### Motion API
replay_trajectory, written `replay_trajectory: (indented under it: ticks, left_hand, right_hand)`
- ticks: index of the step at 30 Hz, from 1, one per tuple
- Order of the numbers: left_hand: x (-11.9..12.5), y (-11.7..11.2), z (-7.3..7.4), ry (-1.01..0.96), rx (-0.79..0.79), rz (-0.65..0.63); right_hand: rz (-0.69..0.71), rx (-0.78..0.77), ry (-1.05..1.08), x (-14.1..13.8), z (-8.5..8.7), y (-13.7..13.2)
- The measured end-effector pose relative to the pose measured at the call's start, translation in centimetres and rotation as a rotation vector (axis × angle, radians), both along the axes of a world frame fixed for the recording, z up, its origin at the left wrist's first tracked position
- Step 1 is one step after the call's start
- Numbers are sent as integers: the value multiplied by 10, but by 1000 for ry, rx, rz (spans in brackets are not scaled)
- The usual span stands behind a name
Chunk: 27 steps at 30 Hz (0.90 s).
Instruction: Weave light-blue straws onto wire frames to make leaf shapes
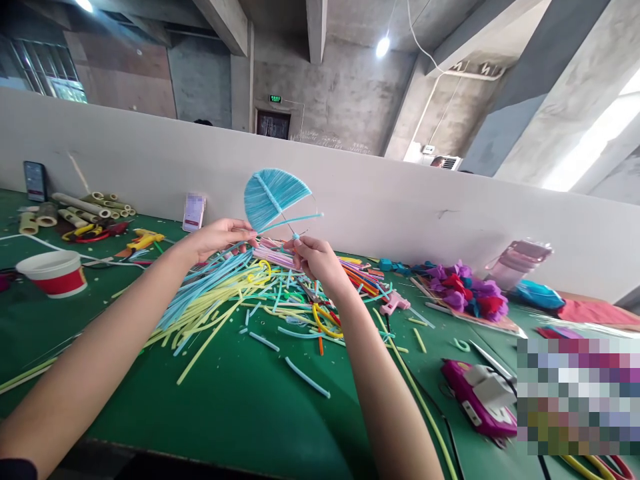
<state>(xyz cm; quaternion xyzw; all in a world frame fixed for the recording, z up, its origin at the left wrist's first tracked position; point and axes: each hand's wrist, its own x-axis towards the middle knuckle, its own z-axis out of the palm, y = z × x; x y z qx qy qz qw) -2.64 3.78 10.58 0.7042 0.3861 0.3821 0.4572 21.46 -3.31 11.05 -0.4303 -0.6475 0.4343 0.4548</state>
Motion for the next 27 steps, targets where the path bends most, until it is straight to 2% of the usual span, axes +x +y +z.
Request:
replay_trajectory:
  ticks: [8, 13, 16, 27]
  left_hand:
    - [-1, 0, 1, -19, 52, 19]
    - [-2, 4, 0, 5, 117, 47]
    - [-4, 6, -1, 16, 141, 60]
    - [-8, 6, 4, 52, 291, 92]
  right_hand:
    - [-11, 34, -36, -1, -2, 1]
    - [26, -70, -140, -1, -5, 1]
    - [53, -104, -132, -1, -9, 5]
    - [-95, -114, -42, -7, -20, 13]
